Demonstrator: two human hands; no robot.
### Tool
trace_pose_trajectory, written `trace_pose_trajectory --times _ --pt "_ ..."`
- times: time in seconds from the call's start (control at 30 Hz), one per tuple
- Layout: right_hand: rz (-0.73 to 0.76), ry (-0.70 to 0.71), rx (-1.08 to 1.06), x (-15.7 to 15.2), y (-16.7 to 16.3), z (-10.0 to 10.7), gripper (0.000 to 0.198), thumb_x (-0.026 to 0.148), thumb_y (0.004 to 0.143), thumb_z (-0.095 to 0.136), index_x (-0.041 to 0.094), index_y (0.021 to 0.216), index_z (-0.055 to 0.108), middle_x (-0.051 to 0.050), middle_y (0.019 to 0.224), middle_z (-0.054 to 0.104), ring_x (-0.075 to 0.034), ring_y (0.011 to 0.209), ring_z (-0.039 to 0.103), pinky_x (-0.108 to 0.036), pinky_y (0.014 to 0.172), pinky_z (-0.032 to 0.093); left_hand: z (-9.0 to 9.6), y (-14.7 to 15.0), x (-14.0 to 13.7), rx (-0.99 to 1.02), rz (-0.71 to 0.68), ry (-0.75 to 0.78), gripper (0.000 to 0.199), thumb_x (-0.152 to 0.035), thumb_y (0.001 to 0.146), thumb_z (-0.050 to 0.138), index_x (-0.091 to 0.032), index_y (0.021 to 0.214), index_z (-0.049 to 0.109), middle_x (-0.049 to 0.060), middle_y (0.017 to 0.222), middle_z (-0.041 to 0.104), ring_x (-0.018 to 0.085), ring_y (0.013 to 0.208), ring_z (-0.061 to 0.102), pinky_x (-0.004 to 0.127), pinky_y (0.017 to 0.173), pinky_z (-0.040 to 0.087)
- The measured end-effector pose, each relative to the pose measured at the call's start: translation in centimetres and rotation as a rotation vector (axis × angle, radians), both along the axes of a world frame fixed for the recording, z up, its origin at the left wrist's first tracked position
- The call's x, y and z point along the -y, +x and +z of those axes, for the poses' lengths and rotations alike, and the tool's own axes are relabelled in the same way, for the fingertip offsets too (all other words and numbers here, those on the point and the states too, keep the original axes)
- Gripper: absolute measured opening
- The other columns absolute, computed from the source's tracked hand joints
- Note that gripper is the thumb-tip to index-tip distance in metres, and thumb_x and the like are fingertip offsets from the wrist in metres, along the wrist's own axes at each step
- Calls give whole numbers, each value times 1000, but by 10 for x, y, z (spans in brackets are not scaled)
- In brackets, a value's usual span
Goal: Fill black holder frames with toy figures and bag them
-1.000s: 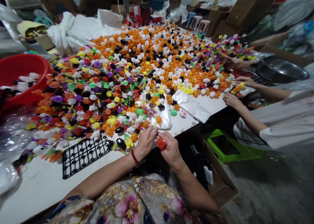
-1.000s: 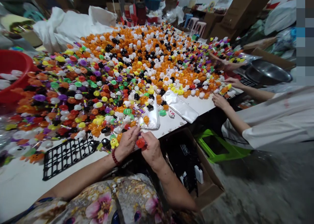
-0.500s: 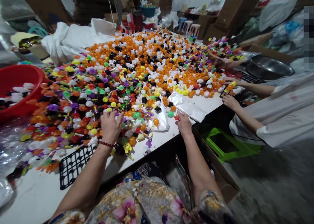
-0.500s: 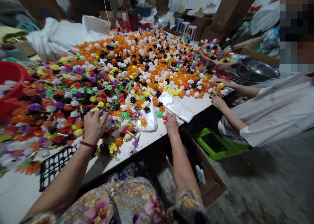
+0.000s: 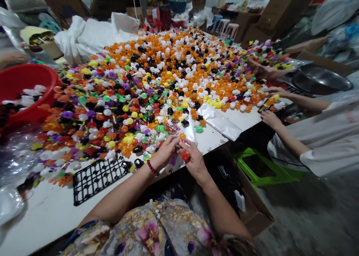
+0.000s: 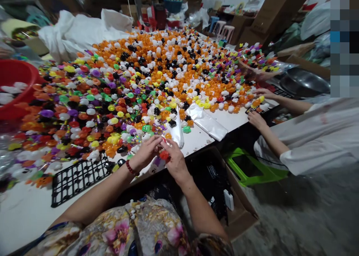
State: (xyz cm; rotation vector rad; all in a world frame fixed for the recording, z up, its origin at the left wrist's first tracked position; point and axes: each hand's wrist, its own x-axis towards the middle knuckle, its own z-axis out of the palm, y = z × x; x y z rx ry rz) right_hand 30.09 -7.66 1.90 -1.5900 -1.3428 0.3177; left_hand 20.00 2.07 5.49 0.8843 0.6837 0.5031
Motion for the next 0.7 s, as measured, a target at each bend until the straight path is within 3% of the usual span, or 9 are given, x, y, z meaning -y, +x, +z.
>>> trace_pose_trajectory --times 0.07,0.13,0.23,0.4,0.57,0.7 --pt "-24 -6 -67 3 5 4 34 19 87 55 25 117 70 -7 114 68 -22 108 64 -36 95 54 -3 -4 -2 18 37 -26 40 -46 68 77 -19 74 48 -7 60 53 6 47 48 18 43 31" --pt "-55 -67 -138 5 8 8 24 27 85 61 21 107 71 -6 96 70 -19 86 67 -31 77 57 -5 -7 -4 27 79 -62 38 -45 70 74 -19 70 46 -4 58 56 6 44 47 18 42 30" --pt "-54 -171 -190 9 9 11 29 40 85 66 20 105 68 -3 85 69 -16 68 62 -26 62 54 -5 -10 -6 33 152 -118 33 -44 72 71 -18 80 52 -1 62 62 7 45 49 18 43 32" --pt "-15 -78 -78 14 4 8 39 42 98 43 22 124 64 -9 112 70 -22 102 66 -36 90 54 -2 -11 -1 22 114 -90 42 -54 71 71 -18 77 50 -2 58 57 5 43 44 17 41 28" --pt "-17 -61 -2 19 5 10 36 33 98 45 23 126 66 -10 105 72 -21 95 68 -34 88 55 0 -11 9 40 85 -16 50 -57 66 76 -21 75 43 -8 58 47 5 45 42 18 43 28" --pt "4 -25 -23 21 6 18 30 30 96 50 22 118 71 -9 100 73 -21 92 69 -32 86 56 0 -11 12 -31 64 99 40 -55 78 67 -20 72 47 -5 60 45 7 47 37 21 44 29"
